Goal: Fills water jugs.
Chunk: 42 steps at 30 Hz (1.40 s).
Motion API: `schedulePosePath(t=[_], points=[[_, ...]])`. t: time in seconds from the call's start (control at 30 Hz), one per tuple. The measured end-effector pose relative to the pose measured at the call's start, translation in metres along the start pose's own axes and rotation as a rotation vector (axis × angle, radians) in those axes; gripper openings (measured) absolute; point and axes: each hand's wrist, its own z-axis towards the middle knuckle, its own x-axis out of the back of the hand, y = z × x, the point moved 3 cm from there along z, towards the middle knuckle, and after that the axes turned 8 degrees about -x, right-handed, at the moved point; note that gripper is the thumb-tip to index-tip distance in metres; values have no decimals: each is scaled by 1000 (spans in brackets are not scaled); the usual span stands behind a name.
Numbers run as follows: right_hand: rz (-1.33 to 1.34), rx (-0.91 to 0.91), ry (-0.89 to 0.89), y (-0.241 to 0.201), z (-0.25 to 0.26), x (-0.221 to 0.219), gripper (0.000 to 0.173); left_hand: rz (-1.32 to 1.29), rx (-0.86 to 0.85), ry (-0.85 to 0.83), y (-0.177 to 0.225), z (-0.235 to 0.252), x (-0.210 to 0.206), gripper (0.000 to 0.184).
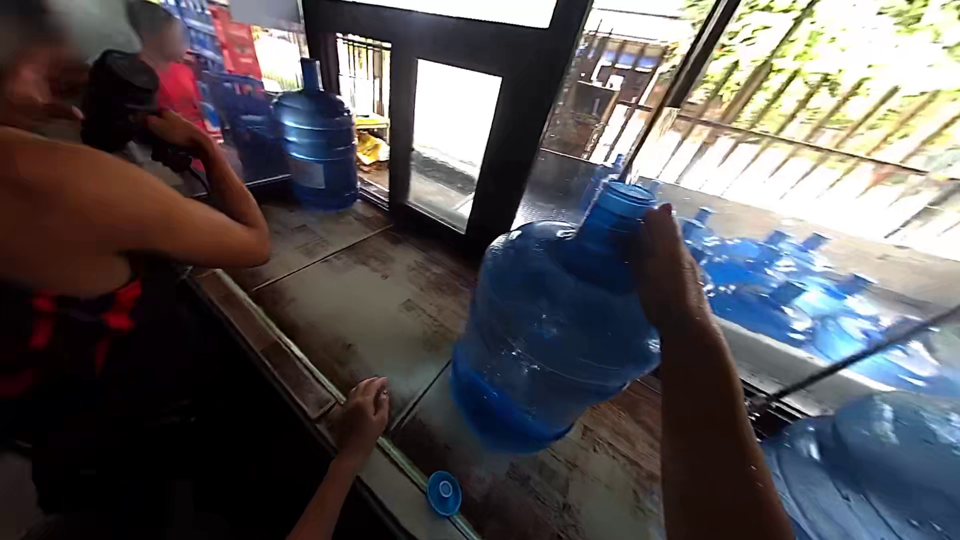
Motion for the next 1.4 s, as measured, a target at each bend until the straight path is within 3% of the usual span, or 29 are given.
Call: schedulePosePath(t=[0.73, 0.9, 1.2, 1.4], points=[[-61, 19, 59, -4, 3, 2, 54, 1, 14, -14, 7, -1, -1, 29], [80, 10, 26, 3, 11, 3, 66, 2, 54, -79, 7, 1, 0, 31], [85, -30, 19, 3, 1, 6, 66, 20, 4, -43, 6, -2, -4, 29], [96, 42, 9, 9, 16, 7, 65, 15, -55, -20, 1, -2, -7, 29]])
